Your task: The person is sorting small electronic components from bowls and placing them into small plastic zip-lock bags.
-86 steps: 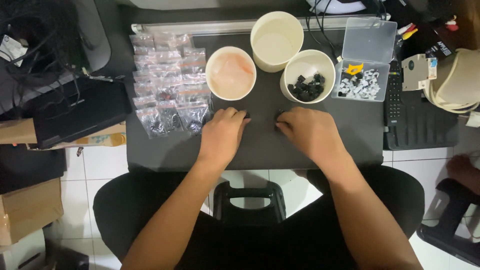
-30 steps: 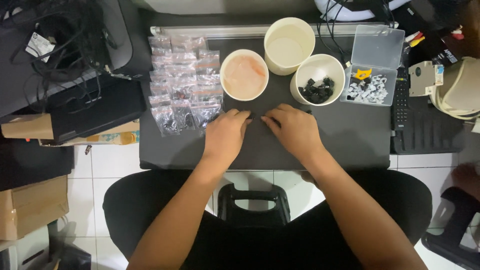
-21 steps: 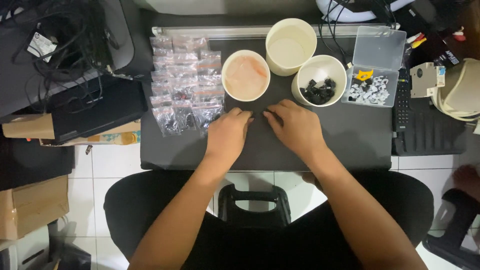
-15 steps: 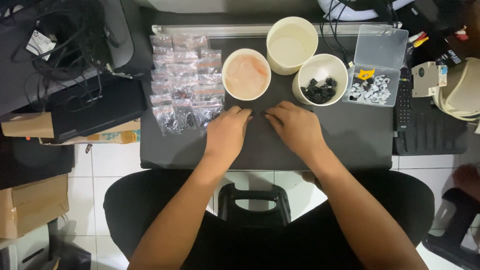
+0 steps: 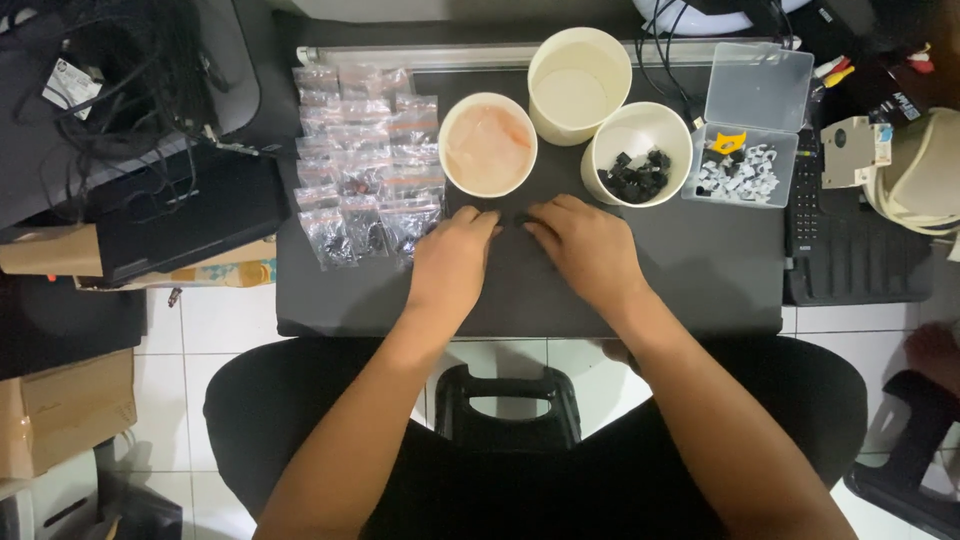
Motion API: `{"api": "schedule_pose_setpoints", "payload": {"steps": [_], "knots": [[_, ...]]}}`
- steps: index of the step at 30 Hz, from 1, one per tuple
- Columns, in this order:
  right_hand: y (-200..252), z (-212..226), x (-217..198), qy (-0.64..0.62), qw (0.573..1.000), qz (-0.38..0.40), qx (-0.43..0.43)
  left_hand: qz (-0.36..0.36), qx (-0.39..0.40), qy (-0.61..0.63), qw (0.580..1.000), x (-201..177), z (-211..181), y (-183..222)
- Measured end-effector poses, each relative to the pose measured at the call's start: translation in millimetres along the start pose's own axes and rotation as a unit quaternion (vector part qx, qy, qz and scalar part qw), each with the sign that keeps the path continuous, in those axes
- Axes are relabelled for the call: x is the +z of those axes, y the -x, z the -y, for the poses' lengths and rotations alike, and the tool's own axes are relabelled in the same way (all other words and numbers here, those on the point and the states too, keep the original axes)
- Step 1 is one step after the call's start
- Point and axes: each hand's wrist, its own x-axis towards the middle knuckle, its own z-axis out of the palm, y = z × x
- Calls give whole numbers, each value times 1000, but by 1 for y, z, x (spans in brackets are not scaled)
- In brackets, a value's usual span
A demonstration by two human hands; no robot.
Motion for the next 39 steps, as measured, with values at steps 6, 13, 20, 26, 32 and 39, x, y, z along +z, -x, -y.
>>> {"api": "schedule_pose_setpoints", "payload": {"steps": [6,13,20,26,32,39], "knots": [[7,-11,-15,16,999,15,46,9,-17,47,999,-10,-6,2],[22,-25,-39,56,984,112,129,-42,61,2,997,7,-22,11],[24,-33,-45,82,975,132,160,-15,108,-32,994,34,-63,11],[25,-44,-34,74,981,122,131,-16,122,-34,992,48,-66,5],[28,-46,-29,77,980,126,137,-7,117,-45,992,47,-62,0],[20,-46,-21,85,980,133,119,87,142,-72,983,16,-55,-4]]}}
